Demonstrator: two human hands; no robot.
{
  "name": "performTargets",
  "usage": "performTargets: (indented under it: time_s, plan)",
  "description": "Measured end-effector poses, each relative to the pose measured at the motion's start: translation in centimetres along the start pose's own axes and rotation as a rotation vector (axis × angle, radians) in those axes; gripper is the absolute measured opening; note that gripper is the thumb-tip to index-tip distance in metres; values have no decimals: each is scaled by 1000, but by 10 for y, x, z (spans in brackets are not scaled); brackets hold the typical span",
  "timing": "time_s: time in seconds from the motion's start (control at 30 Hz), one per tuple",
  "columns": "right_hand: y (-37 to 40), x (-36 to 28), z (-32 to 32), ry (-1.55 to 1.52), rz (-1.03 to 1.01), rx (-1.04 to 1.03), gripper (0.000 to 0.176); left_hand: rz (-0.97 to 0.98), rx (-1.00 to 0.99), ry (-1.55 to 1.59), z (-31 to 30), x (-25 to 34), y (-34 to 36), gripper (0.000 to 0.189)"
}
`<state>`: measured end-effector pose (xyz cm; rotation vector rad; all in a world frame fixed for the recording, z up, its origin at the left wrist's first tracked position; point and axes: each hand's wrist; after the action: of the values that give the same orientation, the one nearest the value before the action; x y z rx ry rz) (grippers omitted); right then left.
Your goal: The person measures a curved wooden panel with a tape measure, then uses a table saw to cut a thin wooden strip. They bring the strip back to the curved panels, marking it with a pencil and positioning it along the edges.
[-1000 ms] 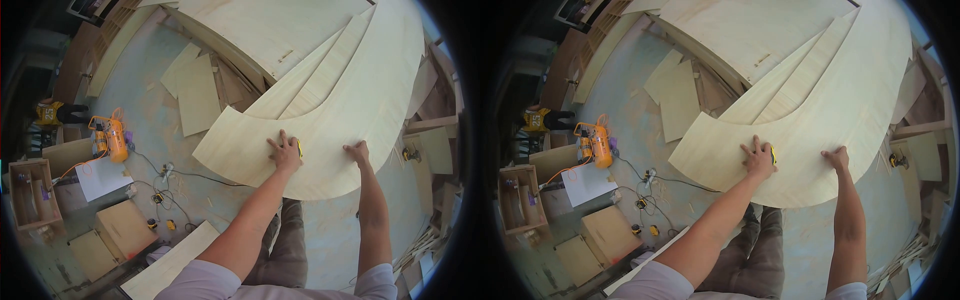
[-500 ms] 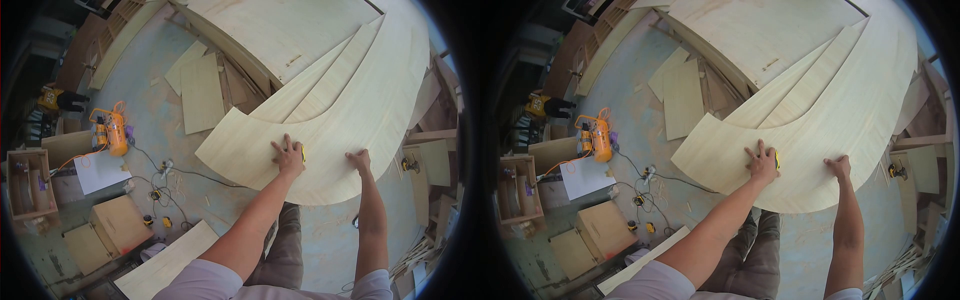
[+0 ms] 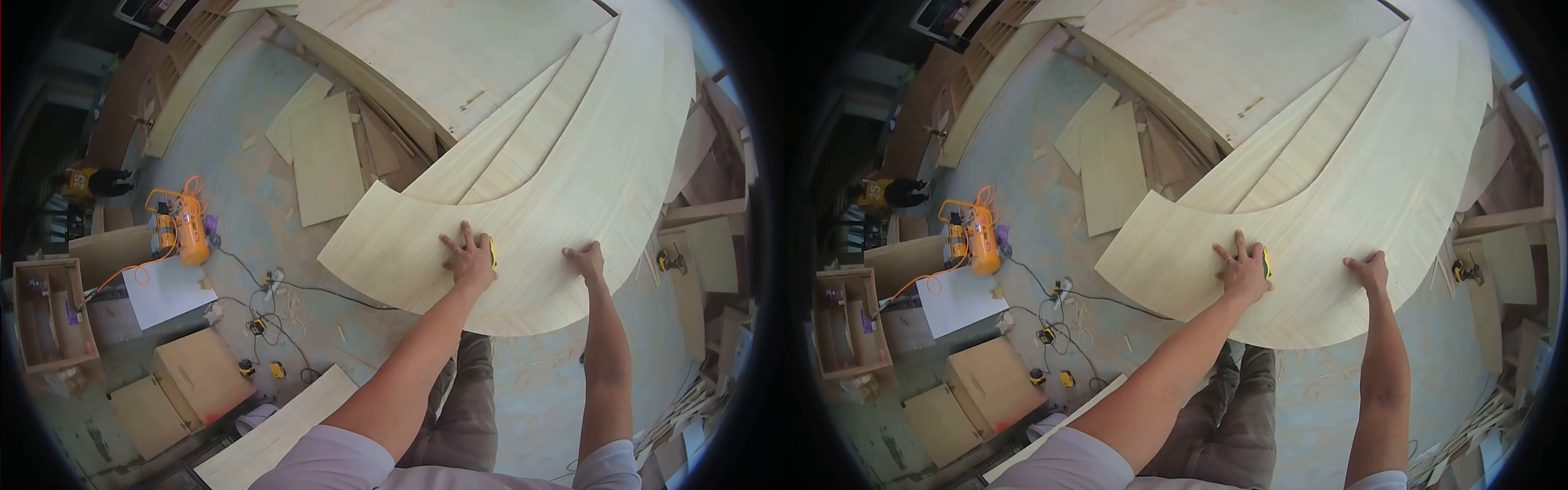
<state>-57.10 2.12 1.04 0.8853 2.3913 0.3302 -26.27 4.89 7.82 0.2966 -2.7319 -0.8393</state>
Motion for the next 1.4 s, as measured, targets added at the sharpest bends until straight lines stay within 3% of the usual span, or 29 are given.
performTargets:
  time_s: [0.13,0.23,0.3,0.37,0.43,0.6,0.7,0.8,0.9,0.97,1.0,1.03,1.07,1.1,1.13,1.17,1.2,1.27,1.33,1.4]
  plan:
    - [-17,11,11,14,-41,-31,68,-18,78,-52,4,-4,-1,93]
    - [-14,3,13,189,14,-50,96,91,135,-45,17,-1,-7,93]
    - [-10,-4,11,196,44,-43,101,122,147,2,18,-2,-6,92]
    - [1,-10,1,103,87,-56,95,107,121,-11,18,-2,-5,91]
    - [11,-13,-4,44,106,-38,91,226,172,-75,26,-10,-8,95]
    - [26,-18,-16,-79,127,-61,79,172,156,-84,29,-6,-4,103]
    - [38,-16,-9,-119,95,58,65,173,153,-117,27,-2,-8,105]
    - [62,-2,5,-221,-51,174,50,192,195,-105,33,-8,-8,105]
    - [127,37,31,-219,-366,-43,41,101,313,-29,41,-17,11,106]
    - [201,95,58,-336,-431,-151,43,34,436,-31,74,-36,33,104]
    - [242,127,15,-386,-410,-265,44,-28,428,-1,88,-40,57,103]
    - [274,180,27,-371,-356,-355,44,-8,350,67,103,-48,78,108]
    - [301,236,23,-362,-293,-381,44,91,329,-21,125,-61,99,99]
    - [322,294,-10,-371,-189,-428,46,136,192,186,139,-63,131,93]
    - [344,363,-24,-372,-84,-309,47,99,-9,277,154,-69,147,90]
    - [351,431,-76,-298,135,-433,47,-118,-79,360,175,-53,183,80]
    - [363,513,-103,-218,169,-245,45,448,-121,-22,157,-25,223,58]
    - [371,664,-184,-163,479,-28,38,-57,-472,568,202,38,249,50]
    - [367,765,-321,-32,718,202,34,19,-593,427,231,113,246,40]
    - [359,817,-456,-40,821,581,28,147,-685,340,277,192,218,57]
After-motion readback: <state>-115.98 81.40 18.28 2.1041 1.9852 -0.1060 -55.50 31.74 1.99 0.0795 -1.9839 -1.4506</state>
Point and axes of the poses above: each hand's wrist, its own y-axis away from the middle knuckle, its own z-axis out of the palm, x = y × z, and after that the axes turned 6 degrees about x, right-handed
